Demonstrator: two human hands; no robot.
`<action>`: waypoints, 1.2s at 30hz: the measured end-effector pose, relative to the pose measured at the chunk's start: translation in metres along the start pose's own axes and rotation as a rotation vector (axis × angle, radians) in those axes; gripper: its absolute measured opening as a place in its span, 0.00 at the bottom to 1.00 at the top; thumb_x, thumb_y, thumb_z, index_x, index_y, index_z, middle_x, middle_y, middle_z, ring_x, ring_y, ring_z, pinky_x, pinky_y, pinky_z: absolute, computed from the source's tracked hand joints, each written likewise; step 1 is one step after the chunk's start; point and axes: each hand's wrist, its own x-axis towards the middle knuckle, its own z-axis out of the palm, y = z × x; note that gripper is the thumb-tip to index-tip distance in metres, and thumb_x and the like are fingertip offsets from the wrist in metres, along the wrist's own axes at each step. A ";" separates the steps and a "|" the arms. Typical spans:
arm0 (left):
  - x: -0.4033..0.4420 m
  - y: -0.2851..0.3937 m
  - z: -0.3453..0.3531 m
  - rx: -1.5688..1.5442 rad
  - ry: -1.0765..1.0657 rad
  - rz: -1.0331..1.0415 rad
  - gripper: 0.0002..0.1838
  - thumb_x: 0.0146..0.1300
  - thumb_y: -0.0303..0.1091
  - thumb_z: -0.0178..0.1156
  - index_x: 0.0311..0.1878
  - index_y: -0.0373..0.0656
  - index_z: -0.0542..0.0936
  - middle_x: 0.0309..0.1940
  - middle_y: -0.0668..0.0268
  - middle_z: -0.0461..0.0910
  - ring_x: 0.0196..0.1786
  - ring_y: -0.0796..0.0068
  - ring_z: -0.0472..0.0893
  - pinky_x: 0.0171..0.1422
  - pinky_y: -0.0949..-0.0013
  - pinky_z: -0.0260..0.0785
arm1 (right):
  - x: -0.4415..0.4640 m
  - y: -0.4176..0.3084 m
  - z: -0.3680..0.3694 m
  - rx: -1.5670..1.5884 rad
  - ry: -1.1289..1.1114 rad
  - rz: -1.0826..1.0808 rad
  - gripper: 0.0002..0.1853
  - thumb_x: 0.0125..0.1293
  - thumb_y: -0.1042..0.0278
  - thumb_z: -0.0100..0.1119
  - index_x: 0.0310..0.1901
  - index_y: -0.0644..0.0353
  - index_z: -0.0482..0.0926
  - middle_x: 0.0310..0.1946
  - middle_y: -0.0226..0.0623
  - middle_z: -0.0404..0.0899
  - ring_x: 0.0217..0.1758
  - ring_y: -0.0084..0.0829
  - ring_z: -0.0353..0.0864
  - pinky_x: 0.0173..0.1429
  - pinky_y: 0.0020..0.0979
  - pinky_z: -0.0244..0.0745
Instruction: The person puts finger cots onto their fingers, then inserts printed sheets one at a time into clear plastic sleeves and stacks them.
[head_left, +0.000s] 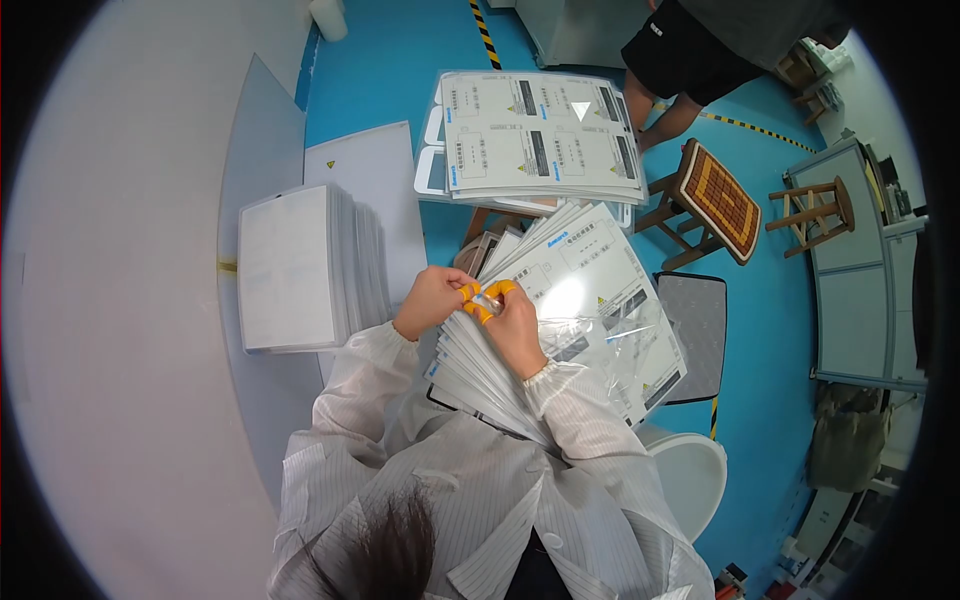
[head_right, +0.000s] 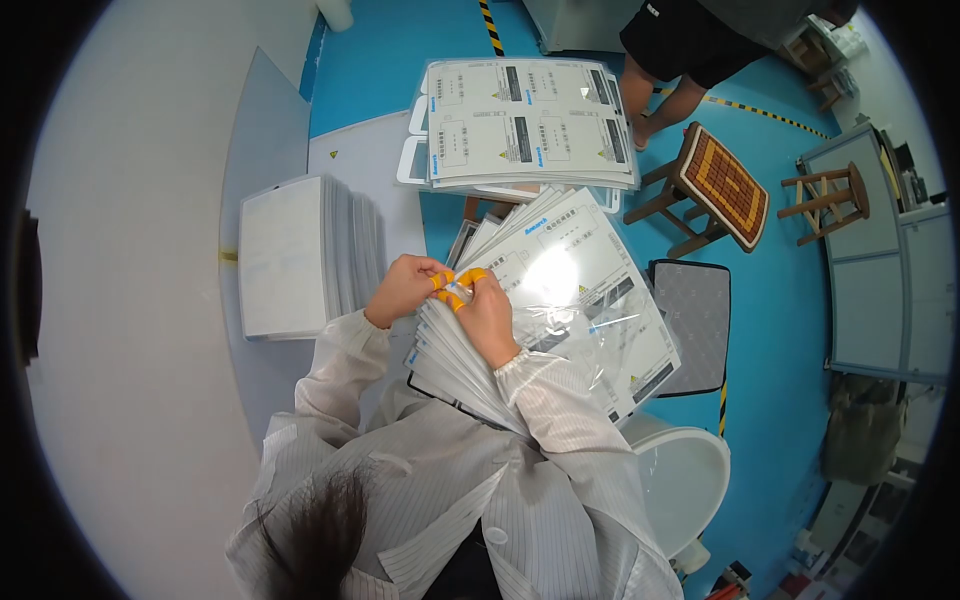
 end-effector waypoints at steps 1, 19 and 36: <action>0.000 0.000 0.001 0.000 0.009 0.012 0.09 0.58 0.26 0.57 0.39 0.30 0.80 0.25 0.64 0.79 0.27 0.83 0.77 0.32 0.80 0.70 | 0.001 0.006 0.002 -0.001 -0.001 0.001 0.15 0.43 0.73 0.69 0.33 0.65 0.74 0.29 0.42 0.73 0.29 0.38 0.75 0.34 0.32 0.70; -0.005 0.002 0.004 -0.088 0.005 -0.044 0.10 0.60 0.28 0.55 0.40 0.32 0.80 0.29 0.65 0.79 0.29 0.81 0.79 0.35 0.80 0.73 | -0.008 0.003 -0.006 -0.062 -0.052 -0.130 0.11 0.51 0.72 0.63 0.35 0.66 0.74 0.33 0.44 0.72 0.33 0.46 0.75 0.34 0.37 0.71; -0.018 -0.002 -0.005 -0.319 -0.154 -0.039 0.14 0.59 0.23 0.55 0.49 0.33 0.77 0.38 0.60 0.80 0.36 0.77 0.80 0.42 0.79 0.73 | -0.004 0.003 -0.027 0.295 -0.115 -0.072 0.07 0.59 0.73 0.55 0.35 0.67 0.74 0.34 0.39 0.72 0.33 0.37 0.77 0.37 0.34 0.73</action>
